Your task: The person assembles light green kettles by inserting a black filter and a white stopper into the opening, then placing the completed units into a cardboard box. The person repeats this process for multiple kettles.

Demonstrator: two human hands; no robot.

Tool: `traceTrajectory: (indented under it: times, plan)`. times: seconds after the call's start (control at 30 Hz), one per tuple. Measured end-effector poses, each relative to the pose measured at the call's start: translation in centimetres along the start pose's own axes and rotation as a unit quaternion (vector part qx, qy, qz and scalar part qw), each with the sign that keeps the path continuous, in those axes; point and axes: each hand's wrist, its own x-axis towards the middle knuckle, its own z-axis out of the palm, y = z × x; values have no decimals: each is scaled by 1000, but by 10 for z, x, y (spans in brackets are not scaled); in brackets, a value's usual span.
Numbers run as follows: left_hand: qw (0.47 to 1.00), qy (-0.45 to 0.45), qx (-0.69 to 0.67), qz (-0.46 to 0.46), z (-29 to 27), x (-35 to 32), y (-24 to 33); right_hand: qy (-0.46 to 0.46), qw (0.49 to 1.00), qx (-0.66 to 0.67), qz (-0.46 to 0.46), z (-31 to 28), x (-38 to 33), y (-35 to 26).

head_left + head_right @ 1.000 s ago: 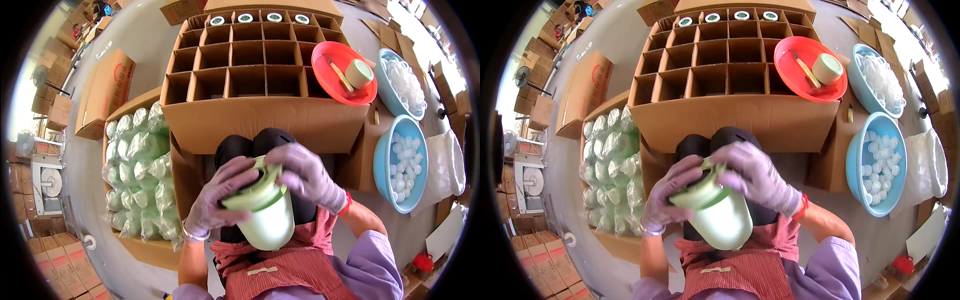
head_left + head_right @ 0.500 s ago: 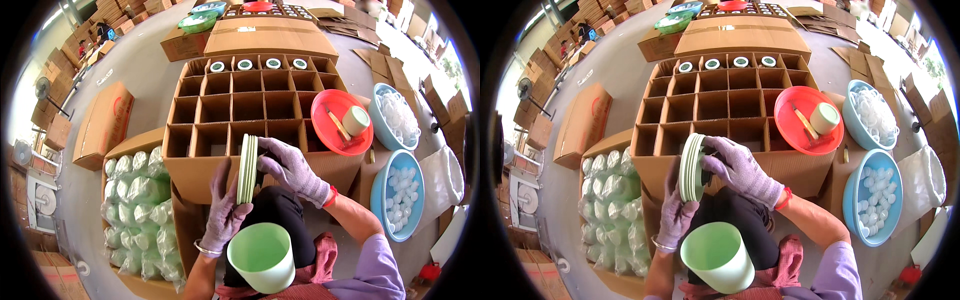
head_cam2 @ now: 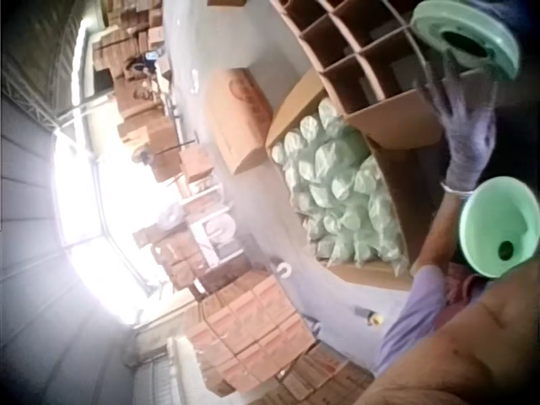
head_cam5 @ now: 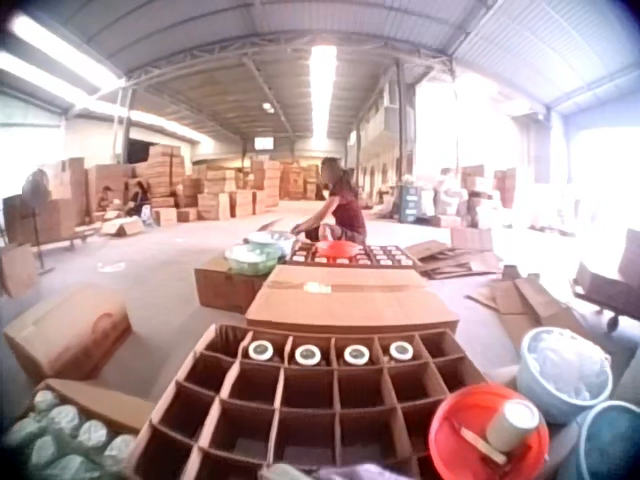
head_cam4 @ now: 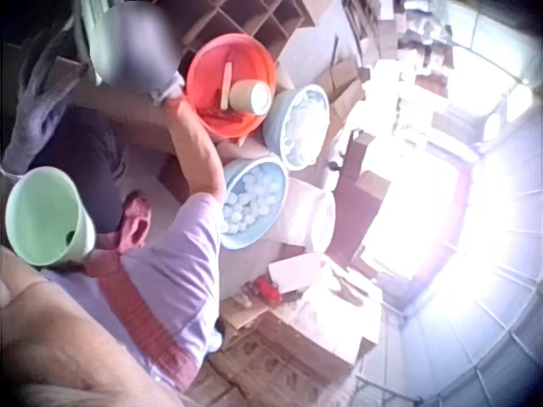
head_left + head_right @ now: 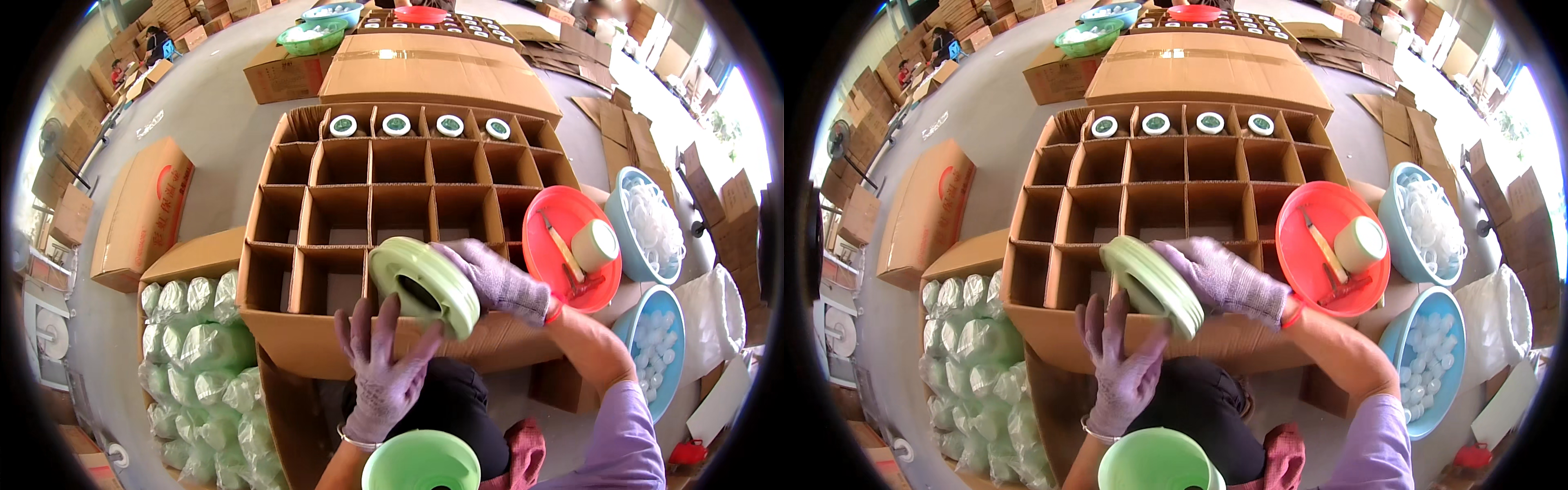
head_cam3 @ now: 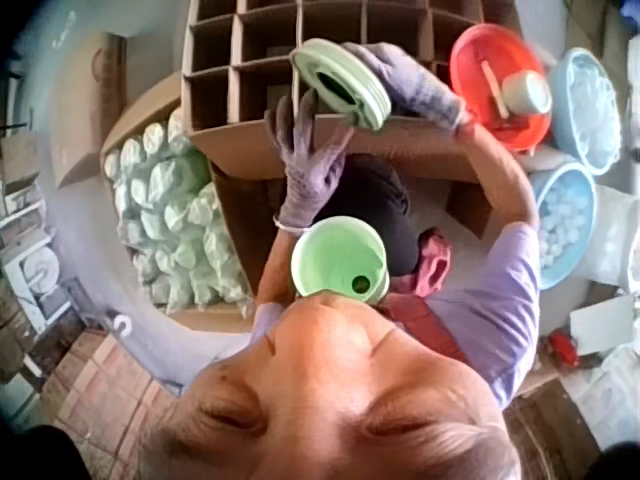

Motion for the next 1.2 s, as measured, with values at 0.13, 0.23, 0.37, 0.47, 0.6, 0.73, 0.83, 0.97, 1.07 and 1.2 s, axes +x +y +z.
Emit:
traceTrajectory:
  times: [0.13, 0.23, 0.37, 0.47, 0.6, 0.73, 0.83, 0.97, 1.07, 1.2]
  plan:
    - [980, 11, -189, -67, 11, -13, -1, -44, 881, -464, 78, -30, 55, -6]
    - [961, 44, -218, -165, 14, -17, -1, 54, 834, -539, -108, -32, 123, 17]
    - [947, 65, -272, -159, 15, -10, 2, 90, 870, -465, -136, -35, 285, 55]
    - [946, 54, -274, -162, 19, -10, -3, 101, 907, -403, -73, -25, 356, 102]
    - [935, 64, -302, -176, 10, -9, -12, 109, 935, -334, 41, -15, 384, 132]
    - [923, 61, -346, -156, 9, -3, -17, 190, 922, -335, -21, -33, 366, 151]
    - [915, 88, -348, -183, 9, -14, -14, 281, 901, -297, -142, -30, 326, 69]
    - [781, 164, -522, -300, 15, -22, -12, 292, 893, -242, -244, -60, 225, -26]
    - [680, 182, -642, -305, -1, 0, -39, 225, 934, -153, -230, -57, 144, -65]
    - [525, 83, -774, -345, -27, 29, -44, 148, 923, -186, -301, -25, 29, -99]
